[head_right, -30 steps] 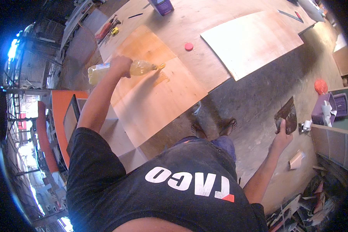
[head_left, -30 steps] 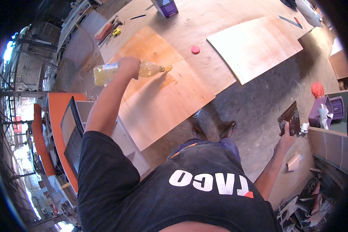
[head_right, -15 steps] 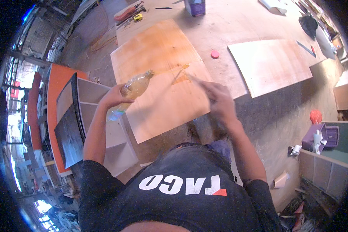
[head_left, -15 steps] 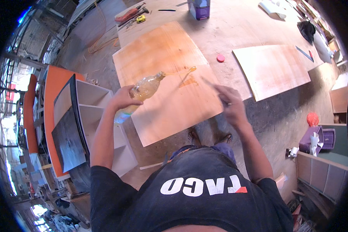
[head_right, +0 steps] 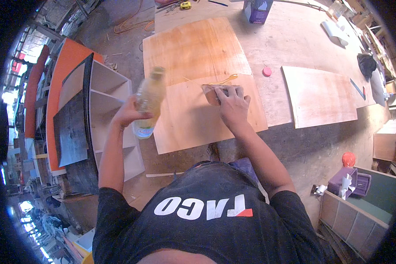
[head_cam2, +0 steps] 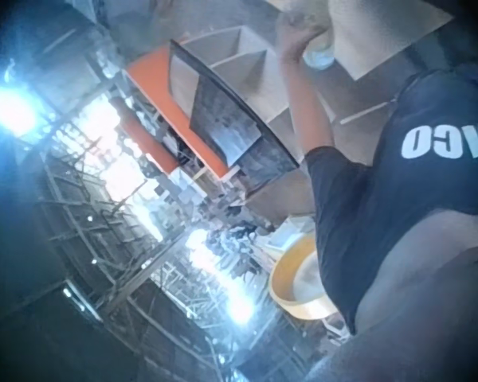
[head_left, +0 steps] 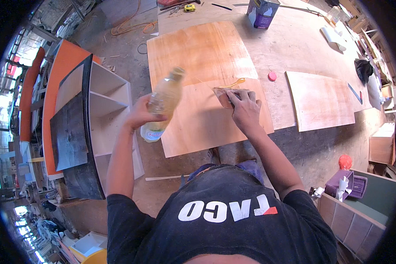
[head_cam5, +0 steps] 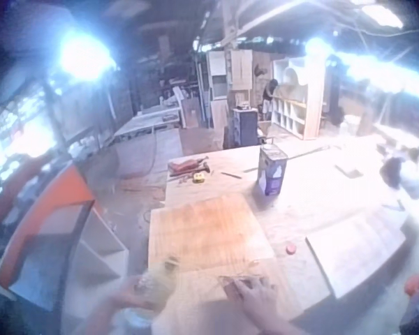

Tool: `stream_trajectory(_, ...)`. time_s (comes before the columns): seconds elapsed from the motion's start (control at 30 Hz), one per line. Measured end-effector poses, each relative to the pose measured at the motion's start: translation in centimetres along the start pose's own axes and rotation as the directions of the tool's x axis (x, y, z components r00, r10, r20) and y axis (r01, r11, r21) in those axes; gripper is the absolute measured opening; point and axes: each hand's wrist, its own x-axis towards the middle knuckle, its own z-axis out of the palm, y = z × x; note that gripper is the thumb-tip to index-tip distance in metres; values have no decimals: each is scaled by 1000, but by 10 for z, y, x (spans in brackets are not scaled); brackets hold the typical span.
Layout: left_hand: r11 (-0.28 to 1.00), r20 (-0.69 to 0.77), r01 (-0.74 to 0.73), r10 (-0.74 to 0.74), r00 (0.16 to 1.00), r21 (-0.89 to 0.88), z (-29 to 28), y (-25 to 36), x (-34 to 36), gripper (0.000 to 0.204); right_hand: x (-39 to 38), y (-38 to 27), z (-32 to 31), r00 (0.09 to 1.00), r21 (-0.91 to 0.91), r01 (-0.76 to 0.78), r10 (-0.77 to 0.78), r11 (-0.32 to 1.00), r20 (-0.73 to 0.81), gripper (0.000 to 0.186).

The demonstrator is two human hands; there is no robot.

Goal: The person pours a liquid from a plastic bottle onto a wooden board and spreads it across the surface using a small block.

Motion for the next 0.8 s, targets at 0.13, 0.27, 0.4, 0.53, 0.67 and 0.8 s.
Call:
stream_trajectory(0.13, 924, -341, -281, 184, 922, -261, -7, 0, -12, 83, -19, 39, 28, 996, -158, 70, -62, 985, 58, 42)
stream_trajectory(0.27, 865, -408, -348, 189, 893, -362, -47, -12, -18, 89, -46, 62, 25, 989, -115, 119, -107, 986, 106, 46)
stream_trajectory(0.4, 730, -599, -558, 256, 758, -395, -43, 0, 4, 86, -77, 104, -8, 963, -63, 209, -193, 976, 190, 42)
stream_trajectory(0.53, 715, -739, -614, 206, 642, -334, -39, 75, 24, 75, -76, 146, -62, 958, 107, 51, -79, 993, 277, 35)
stream_trajectory(0.67, 593, -774, -733, 273, 572, -332, -2, 149, 70, 58, -55, 192, -81, 925, 655, -357, 157, 666, 346, 38)
stream_trajectory(0.8, 645, -718, -697, 320, 618, -313, 78, 192, 166, 48, -37, 248, -106, 799, 785, -596, 212, 168, 562, 26)
